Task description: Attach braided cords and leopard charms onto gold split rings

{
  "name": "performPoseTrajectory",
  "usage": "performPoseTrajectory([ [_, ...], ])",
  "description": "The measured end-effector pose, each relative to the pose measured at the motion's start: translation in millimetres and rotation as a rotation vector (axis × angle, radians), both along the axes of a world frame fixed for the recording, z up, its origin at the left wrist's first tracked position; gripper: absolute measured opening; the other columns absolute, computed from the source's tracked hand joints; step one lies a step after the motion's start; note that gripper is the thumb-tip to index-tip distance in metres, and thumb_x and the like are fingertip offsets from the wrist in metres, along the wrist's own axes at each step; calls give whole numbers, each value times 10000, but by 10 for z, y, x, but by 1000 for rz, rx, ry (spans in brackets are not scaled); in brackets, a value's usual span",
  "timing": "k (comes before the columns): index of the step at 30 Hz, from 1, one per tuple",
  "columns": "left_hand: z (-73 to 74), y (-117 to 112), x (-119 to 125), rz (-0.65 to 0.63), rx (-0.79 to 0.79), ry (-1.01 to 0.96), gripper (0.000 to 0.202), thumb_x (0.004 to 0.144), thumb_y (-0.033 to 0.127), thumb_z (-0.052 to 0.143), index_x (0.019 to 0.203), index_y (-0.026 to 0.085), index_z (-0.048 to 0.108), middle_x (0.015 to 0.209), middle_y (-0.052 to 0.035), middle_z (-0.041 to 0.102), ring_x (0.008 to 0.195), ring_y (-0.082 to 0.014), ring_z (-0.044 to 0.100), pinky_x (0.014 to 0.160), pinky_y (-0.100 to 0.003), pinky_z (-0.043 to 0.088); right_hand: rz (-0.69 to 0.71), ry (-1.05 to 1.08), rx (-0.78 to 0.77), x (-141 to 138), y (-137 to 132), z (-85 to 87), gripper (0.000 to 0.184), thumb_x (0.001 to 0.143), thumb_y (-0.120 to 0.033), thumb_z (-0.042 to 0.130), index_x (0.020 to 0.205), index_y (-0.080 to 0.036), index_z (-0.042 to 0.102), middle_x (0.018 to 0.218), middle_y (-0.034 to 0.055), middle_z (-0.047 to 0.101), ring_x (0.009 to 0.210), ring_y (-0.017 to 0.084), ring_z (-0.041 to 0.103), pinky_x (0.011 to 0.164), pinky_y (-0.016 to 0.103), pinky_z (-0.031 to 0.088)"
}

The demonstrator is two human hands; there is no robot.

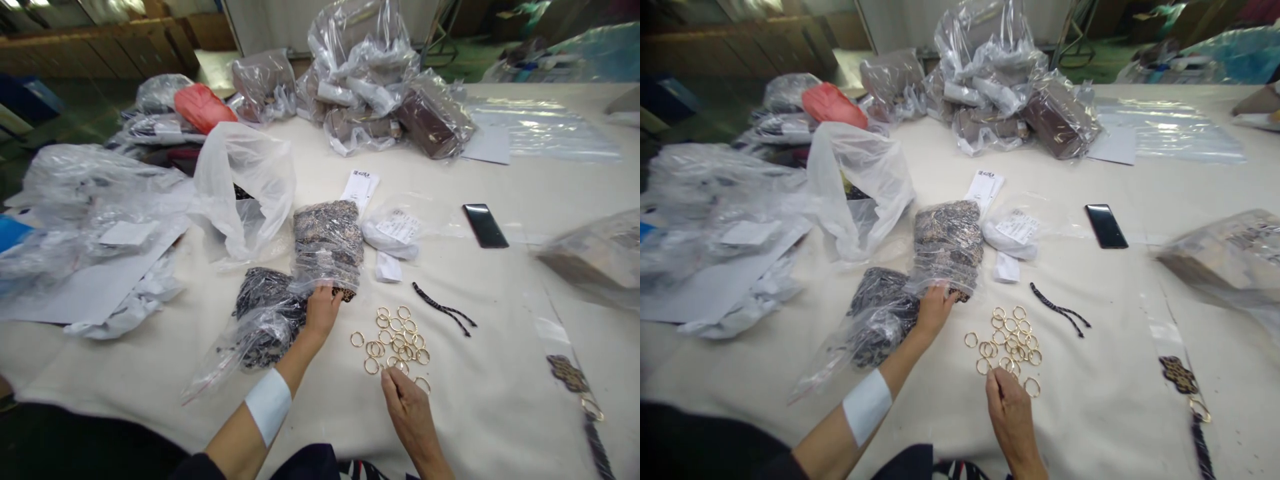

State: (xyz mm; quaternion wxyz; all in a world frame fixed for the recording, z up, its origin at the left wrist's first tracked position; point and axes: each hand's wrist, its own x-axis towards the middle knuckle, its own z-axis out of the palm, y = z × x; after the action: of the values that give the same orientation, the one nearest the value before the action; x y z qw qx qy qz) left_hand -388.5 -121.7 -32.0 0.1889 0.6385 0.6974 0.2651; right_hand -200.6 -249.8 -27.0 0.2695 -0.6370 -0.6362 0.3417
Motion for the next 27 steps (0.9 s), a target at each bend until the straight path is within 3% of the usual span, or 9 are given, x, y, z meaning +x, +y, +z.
performPoseTrajectory([
  [3,-71,137,48,48,-54,26,279,726,187,673,983,100,605,942,-145,624,872,-265,596,756,-368,461,20,11,6,-41,51,7,344,895,-397,336,604,-220,376,546,-7,436,516,153,445,526,265,310],
  [7,-140,145,54,58,-57,-7,116,780,237,619,804,125,635,696,-57,629,686,-198,598,683,-319,461,14,10,22,-31,96,26,343,896,-392,340,600,-220,367,540,-13,427,505,147,438,525,263,308],
  [11,-124,108,-1,72,18,-65,123,839,200,533,825,138,638,793,-66,649,776,-183,594,783,-330,450,15,4,30,-27,99,23,345,897,-389,341,598,-218,367,543,-16,430,511,143,443,523,256,312],
  [15,-29,2,19,126,102,-93,195,820,210,557,993,128,595,961,-111,619,849,-208,568,828,-380,439,31,3,49,-62,83,39,358,893,-406,351,598,-213,413,534,-15,447,508,142,458,517,247,326],
  [17,32,-139,44,94,122,-101,250,826,214,546,1066,143,563,984,-99,606,792,-181,565,790,-346,456,44,11,61,-80,76,45,365,891,-420,355,609,-208,450,530,-15,459,495,141,460,508,243,331],
  [20,97,-479,20,-17,118,-108,189,825,192,536,1006,174,588,869,-38,620,678,-132,550,695,-256,463,79,28,77,-101,73,30,369,889,-430,361,628,-203,490,539,-16,481,492,137,468,507,238,339],
  [25,124,-1178,-290,-55,118,-110,145,857,189,473,841,156,613,689,-19,578,599,-114,520,592,-217,418,141,14,90,-168,67,-19,338,893,-398,388,631,-201,472,544,-23,480,509,131,478,514,229,332],
  [27,131,-1353,-419,-48,124,-123,164,865,187,460,816,151,612,659,-19,564,591,-116,516,577,-218,404,143,22,94,-224,58,-22,340,900,-384,378,619,-201,439,530,-29,449,496,126,459,506,229,319],
])
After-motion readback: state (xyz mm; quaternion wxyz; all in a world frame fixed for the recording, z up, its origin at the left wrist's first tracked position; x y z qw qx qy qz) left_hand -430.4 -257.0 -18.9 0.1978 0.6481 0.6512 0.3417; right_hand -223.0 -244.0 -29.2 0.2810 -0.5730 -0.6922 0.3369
